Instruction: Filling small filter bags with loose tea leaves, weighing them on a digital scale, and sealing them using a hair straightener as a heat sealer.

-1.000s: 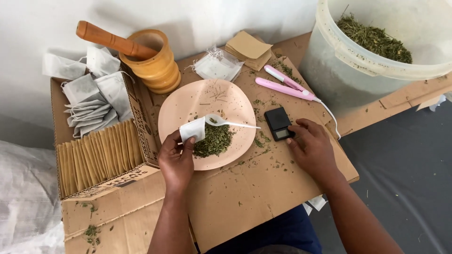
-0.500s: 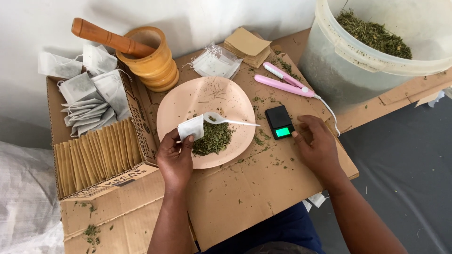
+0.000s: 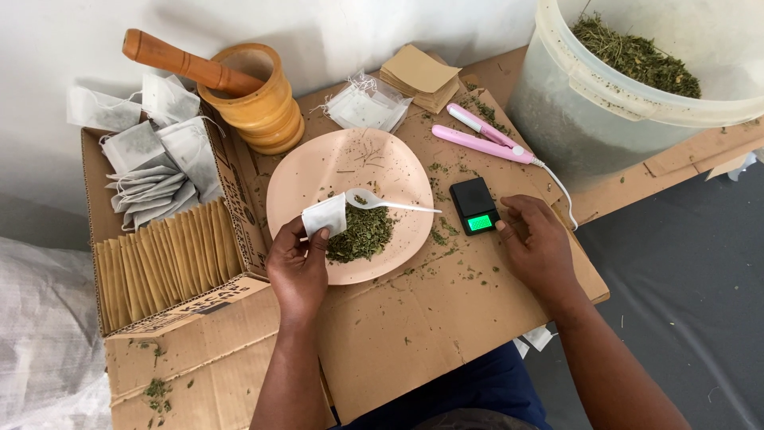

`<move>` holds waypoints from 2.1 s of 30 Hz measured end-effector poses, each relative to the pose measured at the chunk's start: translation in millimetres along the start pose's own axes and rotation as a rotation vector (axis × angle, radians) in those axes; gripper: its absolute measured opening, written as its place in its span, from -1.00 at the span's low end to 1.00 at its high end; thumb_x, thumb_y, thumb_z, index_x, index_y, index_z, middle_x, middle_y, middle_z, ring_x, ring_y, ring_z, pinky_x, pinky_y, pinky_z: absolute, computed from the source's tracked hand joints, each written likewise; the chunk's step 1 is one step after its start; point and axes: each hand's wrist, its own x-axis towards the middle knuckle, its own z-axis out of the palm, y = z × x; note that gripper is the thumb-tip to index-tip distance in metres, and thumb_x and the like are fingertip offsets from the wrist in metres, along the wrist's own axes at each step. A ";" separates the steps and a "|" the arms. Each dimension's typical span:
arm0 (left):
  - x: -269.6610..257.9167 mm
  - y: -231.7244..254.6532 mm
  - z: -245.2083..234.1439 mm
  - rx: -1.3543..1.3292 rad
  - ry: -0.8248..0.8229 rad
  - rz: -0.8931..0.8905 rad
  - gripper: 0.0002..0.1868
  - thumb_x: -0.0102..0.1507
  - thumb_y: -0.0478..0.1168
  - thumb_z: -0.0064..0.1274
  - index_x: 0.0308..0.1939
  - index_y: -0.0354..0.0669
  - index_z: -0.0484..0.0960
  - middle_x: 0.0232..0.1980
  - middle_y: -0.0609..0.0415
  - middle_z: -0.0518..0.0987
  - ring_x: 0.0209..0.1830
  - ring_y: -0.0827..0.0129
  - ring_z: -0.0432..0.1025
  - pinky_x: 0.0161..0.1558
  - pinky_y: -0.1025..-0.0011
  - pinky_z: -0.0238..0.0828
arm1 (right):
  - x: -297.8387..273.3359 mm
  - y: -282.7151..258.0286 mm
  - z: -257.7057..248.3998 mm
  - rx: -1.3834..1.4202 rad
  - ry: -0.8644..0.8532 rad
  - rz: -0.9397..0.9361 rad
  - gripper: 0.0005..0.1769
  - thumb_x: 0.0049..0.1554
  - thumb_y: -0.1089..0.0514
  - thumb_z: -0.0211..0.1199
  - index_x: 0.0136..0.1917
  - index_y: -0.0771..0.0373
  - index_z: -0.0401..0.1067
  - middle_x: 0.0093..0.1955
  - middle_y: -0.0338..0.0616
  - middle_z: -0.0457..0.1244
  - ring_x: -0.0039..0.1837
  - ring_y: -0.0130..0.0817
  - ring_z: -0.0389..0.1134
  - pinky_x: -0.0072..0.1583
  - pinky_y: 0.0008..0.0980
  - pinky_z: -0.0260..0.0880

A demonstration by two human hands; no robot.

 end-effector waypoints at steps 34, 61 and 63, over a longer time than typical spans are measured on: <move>1.6 2.7 -2.0 0.006 -0.027 -0.039 -0.78 0.26 -0.48 0.15 -0.01 -0.34 0.62 -0.19 -0.20 0.65 -0.10 0.28 0.51 -0.16 0.29 0.54 | -1.7 6.9 2.1 0.011 0.020 -0.053 -0.65 0.19 0.27 0.25 0.26 0.31 0.44 0.10 0.21 0.29 0.11 0.16 0.39 0.11 0.08 0.39; -4.1 11.4 0.5 -0.035 -0.025 -0.014 -0.78 0.27 -0.50 0.12 0.00 -0.35 0.61 -0.19 -0.19 0.66 -0.12 0.28 0.53 -0.16 0.29 0.54 | -1.8 1.6 3.4 0.127 0.120 -0.086 -0.69 0.22 0.35 0.22 0.24 0.40 0.44 0.13 0.29 0.29 0.11 0.24 0.37 0.13 0.07 0.39; -7.7 29.9 7.8 -0.105 -0.019 -0.068 -0.73 0.22 -0.49 0.18 0.01 -0.39 0.60 -0.17 -0.22 0.66 -0.16 0.23 0.53 -0.18 0.27 0.56 | -0.9 3.1 8.0 0.090 0.171 -0.224 -0.70 0.21 0.32 0.26 0.22 0.37 0.44 0.12 0.17 0.31 0.12 0.14 0.38 0.14 -0.04 0.41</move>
